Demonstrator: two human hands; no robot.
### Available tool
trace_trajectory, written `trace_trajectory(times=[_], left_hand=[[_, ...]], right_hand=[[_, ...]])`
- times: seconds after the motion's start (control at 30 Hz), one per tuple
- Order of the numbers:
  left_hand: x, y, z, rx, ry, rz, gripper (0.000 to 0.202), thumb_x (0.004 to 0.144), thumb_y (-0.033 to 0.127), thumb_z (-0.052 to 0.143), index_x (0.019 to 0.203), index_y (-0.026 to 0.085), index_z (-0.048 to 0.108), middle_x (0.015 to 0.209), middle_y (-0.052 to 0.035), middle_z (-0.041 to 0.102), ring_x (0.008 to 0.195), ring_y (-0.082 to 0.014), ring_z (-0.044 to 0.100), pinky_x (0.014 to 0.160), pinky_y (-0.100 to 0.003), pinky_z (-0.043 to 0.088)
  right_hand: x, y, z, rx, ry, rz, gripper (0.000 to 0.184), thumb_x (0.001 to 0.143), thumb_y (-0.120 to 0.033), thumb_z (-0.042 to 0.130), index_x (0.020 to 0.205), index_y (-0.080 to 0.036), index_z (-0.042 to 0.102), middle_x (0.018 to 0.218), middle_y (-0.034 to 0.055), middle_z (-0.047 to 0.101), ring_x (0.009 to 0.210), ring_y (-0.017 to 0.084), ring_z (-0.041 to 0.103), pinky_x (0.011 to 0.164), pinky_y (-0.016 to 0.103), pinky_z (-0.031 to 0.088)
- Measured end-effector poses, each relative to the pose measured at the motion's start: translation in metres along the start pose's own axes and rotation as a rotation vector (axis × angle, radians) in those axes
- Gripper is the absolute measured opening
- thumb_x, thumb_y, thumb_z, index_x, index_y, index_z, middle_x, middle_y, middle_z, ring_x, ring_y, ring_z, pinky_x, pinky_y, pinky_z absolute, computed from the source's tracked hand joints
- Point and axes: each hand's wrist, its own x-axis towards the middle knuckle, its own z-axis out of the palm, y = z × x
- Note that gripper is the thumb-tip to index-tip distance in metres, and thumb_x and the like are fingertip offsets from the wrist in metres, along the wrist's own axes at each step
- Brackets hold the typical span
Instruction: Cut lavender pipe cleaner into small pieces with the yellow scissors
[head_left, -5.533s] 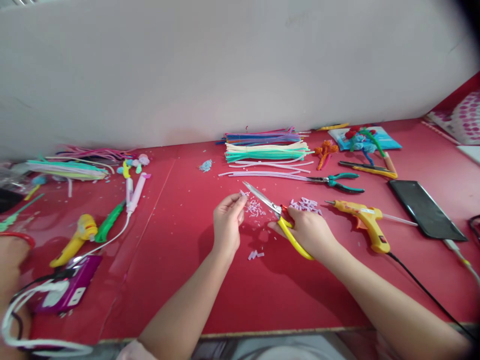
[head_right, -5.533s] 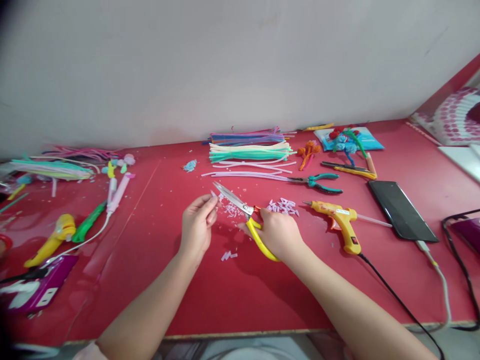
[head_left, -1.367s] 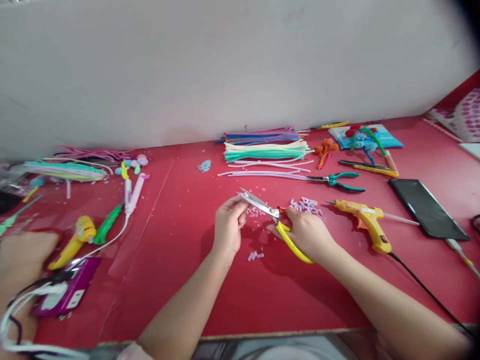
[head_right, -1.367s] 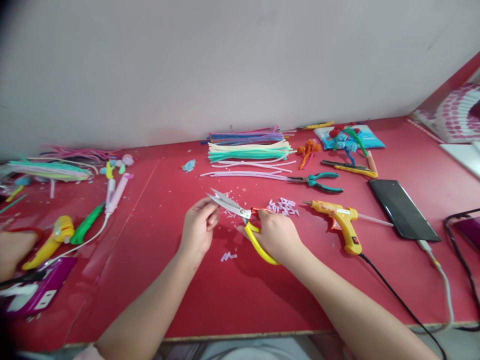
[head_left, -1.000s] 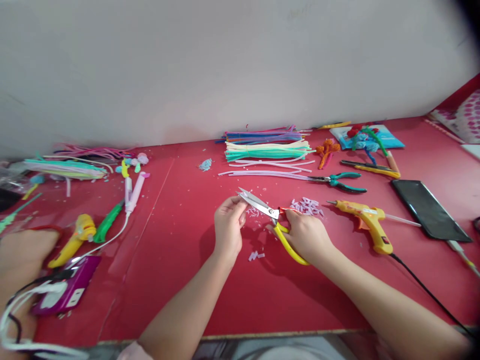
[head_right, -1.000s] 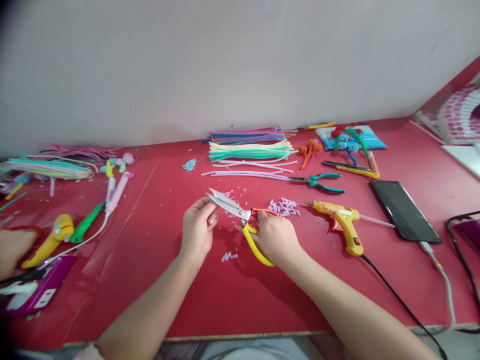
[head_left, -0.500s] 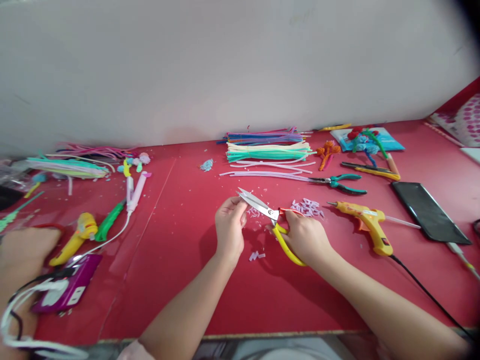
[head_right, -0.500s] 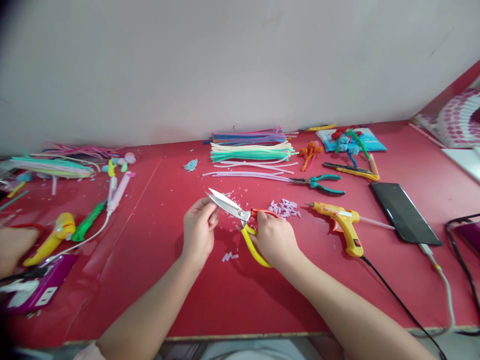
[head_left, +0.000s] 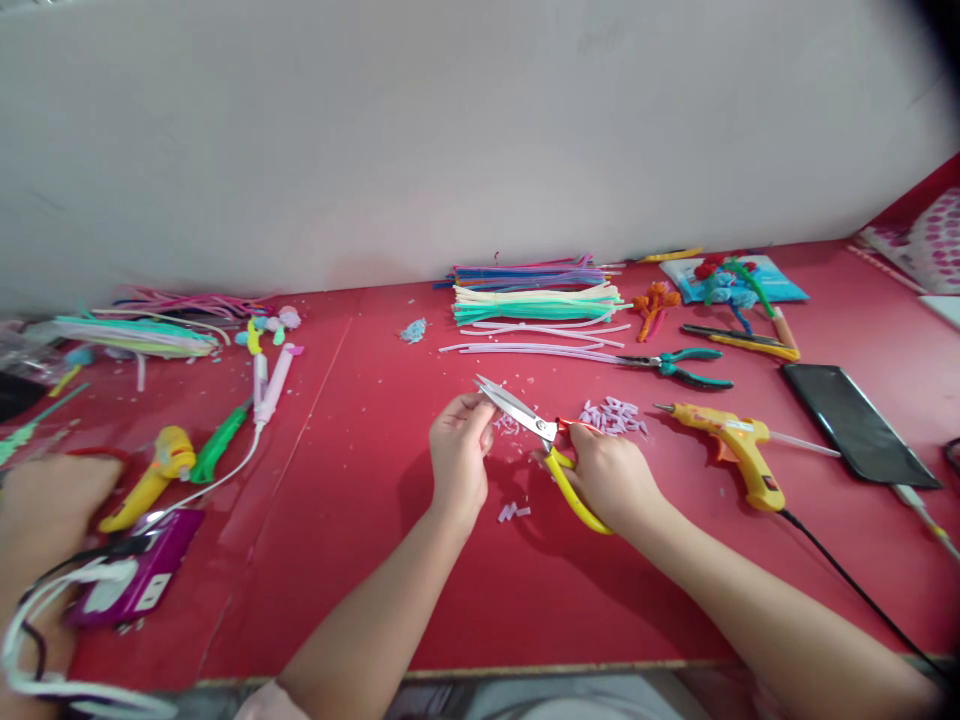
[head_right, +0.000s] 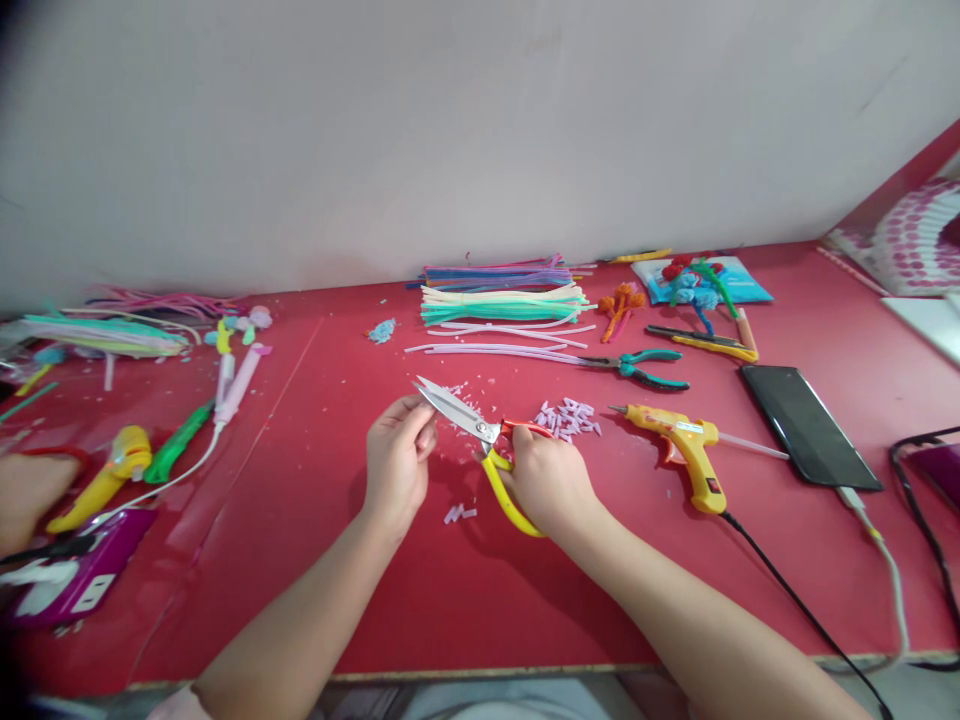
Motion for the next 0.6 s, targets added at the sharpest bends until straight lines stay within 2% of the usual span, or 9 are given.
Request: trace_trajectory(times=[0.17,0.33,0.47,0.6], left_hand=[[0.000,0.001,0.000,-0.003,-0.003,-0.003,0.011,0.064,0.023,0.059,0.066,0.014,0.053,0.043,0.0074,0.037,0.036,-0.0018,0.027,0.036,-0.017,0.016],[0.000,0.002,0.001,0.002,0.002,0.002,0.011,0.065,0.023,0.058,0.066,0.014,0.053,0.044,0.0066,0.040,0.036,-0.0013,0.027,0.036,-0.017,0.017],[0.000,0.002,0.001,-0.010,-0.017,-0.004,0.012,0.065,0.024,0.059,0.069,0.014,0.053,0.052,0.0042,0.046,0.037,-0.0009,0.029,0.036,-0.017,0.018],[0.001,0.002,0.001,-0.004,-0.023,-0.018,0.014,0.066,0.027,0.059,0.070,0.015,0.053,0.051,0.0050,0.044,0.038,-0.0015,0.029,0.036,-0.017,0.018]], right_hand=[[0.000,0.000,-0.001,-0.020,0.009,0.001,0.030,0.074,-0.047,0.040,0.077,-0.018,0.048,0.061,0.0022,0.059,0.051,0.014,0.053,0.044,0.023,0.019],[0.001,0.000,-0.004,-0.024,-0.045,0.018,0.032,0.075,-0.047,0.039,0.074,-0.017,0.049,0.056,0.0029,0.057,0.047,0.012,0.051,0.043,0.023,0.018],[0.001,0.000,-0.009,0.012,-0.070,0.036,0.038,0.074,-0.053,0.036,0.068,-0.017,0.049,0.055,0.0036,0.056,0.049,0.014,0.053,0.044,0.022,0.020],[0.003,0.005,-0.015,0.032,-0.045,0.076,0.041,0.071,-0.058,0.037,0.070,-0.019,0.050,0.056,0.0030,0.056,0.053,0.015,0.054,0.045,0.021,0.023]])
